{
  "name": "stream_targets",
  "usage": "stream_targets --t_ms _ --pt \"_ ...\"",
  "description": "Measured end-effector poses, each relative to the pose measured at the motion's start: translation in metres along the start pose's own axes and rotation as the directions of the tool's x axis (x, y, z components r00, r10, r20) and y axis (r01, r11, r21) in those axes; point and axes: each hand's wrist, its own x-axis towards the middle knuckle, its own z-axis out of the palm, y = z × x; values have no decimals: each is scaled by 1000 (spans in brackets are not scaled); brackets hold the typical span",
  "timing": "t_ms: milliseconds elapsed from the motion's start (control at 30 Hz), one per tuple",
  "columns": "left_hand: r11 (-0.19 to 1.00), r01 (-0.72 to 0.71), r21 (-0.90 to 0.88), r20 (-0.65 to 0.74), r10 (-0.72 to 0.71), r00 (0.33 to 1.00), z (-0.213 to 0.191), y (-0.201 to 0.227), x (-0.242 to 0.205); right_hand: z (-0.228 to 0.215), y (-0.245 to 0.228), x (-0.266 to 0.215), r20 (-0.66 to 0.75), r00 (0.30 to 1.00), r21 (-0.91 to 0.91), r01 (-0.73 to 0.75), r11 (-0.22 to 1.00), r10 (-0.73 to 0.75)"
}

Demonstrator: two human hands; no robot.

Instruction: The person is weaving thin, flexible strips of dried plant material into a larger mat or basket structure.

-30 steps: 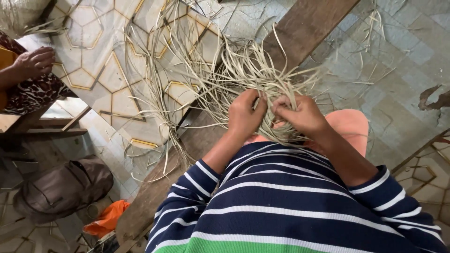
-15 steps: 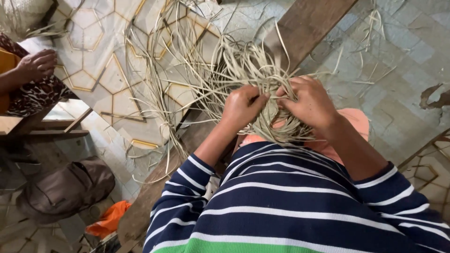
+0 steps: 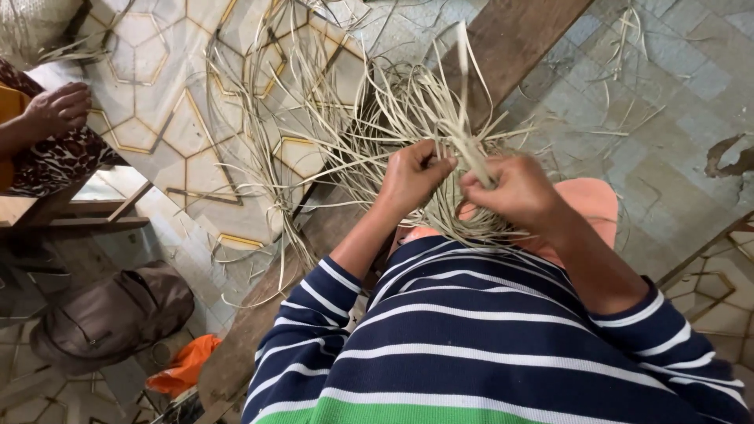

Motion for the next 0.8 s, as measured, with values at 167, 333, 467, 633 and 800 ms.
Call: stream_targets --t_ms 167,333,467,633,800 --pt "999 -9 40 42 7 999 -6 32 -11 -8 -23 1 77 997 37 29 999 -32" --pt "985 121 119 147 -138 979 -18 60 -10 -82 -63 -21 -309 921 -49 233 971 -236" --pt "992 36 124 108 -49 993 -15 52 -5 -84 -74 -54 -521 617 -423 414 806 -590" --pt "968 62 244 180 -109 978 -18 65 -1 -1 -57 -38 70 883 -565 419 711 -465" --pt "921 62 384 233 -162 959 -35 76 17 35 -18 -29 313 928 -846 370 384 -203"
